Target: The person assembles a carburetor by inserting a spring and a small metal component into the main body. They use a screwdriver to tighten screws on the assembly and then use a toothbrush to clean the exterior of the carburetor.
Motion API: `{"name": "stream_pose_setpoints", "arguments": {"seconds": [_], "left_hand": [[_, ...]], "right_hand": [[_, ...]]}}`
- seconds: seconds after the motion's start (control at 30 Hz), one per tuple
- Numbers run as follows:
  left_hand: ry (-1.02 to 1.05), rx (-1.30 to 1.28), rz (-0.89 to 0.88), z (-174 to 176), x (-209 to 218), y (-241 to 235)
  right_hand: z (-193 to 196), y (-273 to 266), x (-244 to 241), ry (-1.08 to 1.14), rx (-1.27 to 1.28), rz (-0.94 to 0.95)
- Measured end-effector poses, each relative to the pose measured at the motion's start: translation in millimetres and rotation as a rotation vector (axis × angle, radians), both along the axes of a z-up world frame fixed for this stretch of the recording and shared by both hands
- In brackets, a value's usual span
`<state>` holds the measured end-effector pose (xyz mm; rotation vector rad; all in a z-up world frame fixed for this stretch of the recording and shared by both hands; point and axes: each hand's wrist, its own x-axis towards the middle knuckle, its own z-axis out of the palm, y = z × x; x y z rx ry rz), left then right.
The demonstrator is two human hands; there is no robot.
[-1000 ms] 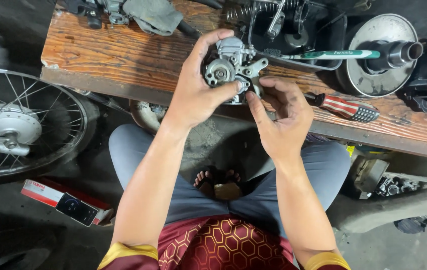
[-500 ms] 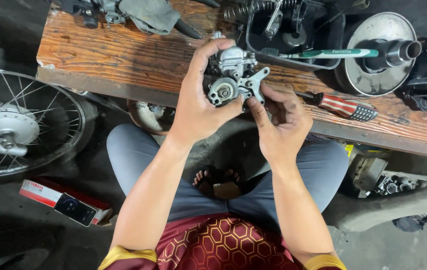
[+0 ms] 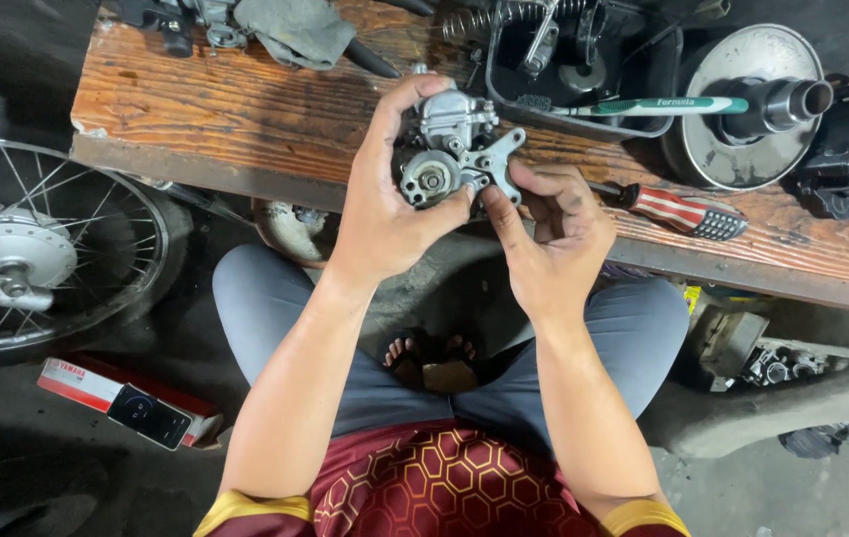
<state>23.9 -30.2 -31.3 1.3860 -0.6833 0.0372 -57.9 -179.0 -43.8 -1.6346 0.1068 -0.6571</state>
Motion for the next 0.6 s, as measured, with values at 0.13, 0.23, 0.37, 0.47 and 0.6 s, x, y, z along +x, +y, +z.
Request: {"name": "stream_pose_setpoints", "arguments": {"seconds": [0.13, 0.23, 0.37, 0.47, 0.6], "left_hand": [[0.033, -0.010, 0.027, -1.7, -0.5, 0.8], [0.002, 0.003, 0.078, -3.1, -5.7, -0.3], [-0.023, -0.002, 0.152, -6.0, -11.1, -3.3], [-0.034, -0.039, 0.167, -11.1, -9.2, -2.5], [-0.061, -0.140, 0.180, -18.3, 8.0, 7.2]], "right_hand": [[-0.1, 3.5, -2.1, -0.008, 0.027, 0.061], [-2.2, 5.6, -5.5, -0.054, 0.049, 0.084], [0.3, 5.7, -11.6, -0.076, 0.034, 0.140], [-3.5, 4.1, -15.3, -0.076, 0.042, 0.169], [4.6, 3.1, -15.3, -0.021, -0.143, 0.089]]}}
